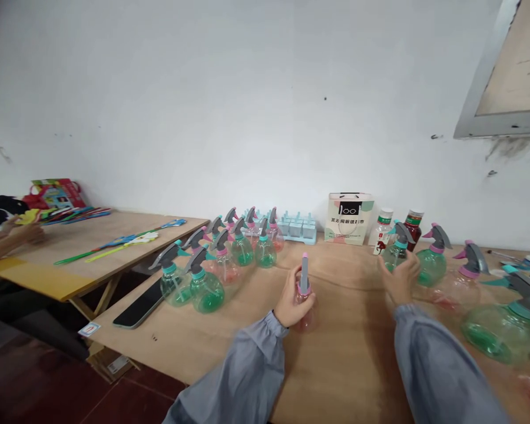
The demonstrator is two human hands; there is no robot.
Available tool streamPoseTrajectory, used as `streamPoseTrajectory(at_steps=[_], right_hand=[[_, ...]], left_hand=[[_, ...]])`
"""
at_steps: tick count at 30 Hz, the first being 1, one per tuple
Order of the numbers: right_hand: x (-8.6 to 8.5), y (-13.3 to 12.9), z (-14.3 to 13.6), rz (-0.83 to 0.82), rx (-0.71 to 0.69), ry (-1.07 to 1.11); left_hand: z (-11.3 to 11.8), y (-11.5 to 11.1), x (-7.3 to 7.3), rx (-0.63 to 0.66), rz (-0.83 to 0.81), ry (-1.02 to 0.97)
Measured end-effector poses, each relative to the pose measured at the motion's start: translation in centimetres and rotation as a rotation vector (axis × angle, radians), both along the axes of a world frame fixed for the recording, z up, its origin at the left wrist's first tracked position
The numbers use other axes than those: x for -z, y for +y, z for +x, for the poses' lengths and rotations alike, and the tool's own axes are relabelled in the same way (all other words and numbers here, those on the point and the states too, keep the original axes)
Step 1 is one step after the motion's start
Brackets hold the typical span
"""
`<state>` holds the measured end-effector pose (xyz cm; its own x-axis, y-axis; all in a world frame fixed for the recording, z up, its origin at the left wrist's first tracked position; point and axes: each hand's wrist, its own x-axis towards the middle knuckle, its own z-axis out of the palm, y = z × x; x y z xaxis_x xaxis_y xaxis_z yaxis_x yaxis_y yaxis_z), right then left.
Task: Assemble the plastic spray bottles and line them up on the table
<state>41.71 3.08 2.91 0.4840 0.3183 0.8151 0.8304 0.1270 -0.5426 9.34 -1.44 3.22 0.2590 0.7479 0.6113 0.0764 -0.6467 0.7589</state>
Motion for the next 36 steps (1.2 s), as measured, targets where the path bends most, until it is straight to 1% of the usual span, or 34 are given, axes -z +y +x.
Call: streamPoseTrajectory(at_steps=[2, 5, 8, 11, 15, 20, 22, 24, 26, 28, 32, 36], right_hand=[[-0.6, 1.6, 2.3, -0.033, 0.017, 0.028], [-0.6, 3.0, 4.4, -0.131, 0.034, 0.114], [-0.3, 3.6, 5.2, -0.226, 0.039, 0.179], [0.1, 3.7, 4.8, -0.246, 0.046, 0.172], [1.0, 3.0, 2.9, -0.233, 0.057, 0.131], [2.9, 0.0, -1.4, -0.221, 0.020, 0.044], [3.7, -1.5, -3.5, -0.170, -0.037, 0.006], [4.5, -3.0, -5.6, -0.106, -0.124, 0.003], [5.2, -4.3, -7.4, -0.079, -0.214, 0.066], [5.7, -5.4, -8.8, -0.081, -0.274, 0.133], [6.0, -6.8, -10.7, -0.094, -0.308, 0.174], [5.9, -7.3, -11.1, -0.087, -0.329, 0.185]], left_hand=[[-0.2, 0.0, -0.1, -0.008, -0.006, 0.007], [-0.3, -0.1, -0.3, -0.021, -0.028, 0.015], [-0.5, -0.2, -0.5, -0.016, -0.039, 0.027], [-0.6, -0.3, -0.7, 0.001, -0.048, 0.026], [-0.7, -0.1, -0.7, -0.023, -0.054, 0.002], [-0.5, 0.2, -0.6, -0.055, -0.019, -0.002], [-0.5, 0.2, -0.6, -0.070, 0.005, 0.005], [-0.5, 0.2, -0.6, -0.081, 0.021, 0.000], [-0.6, 0.3, -0.6, -0.075, 0.013, -0.016], [-0.7, 0.3, -0.7, -0.062, -0.018, -0.019], [-0.9, 0.3, -0.8, -0.035, -0.109, -0.006], [-1.0, 0.3, -0.9, 0.015, -0.159, 0.014]])
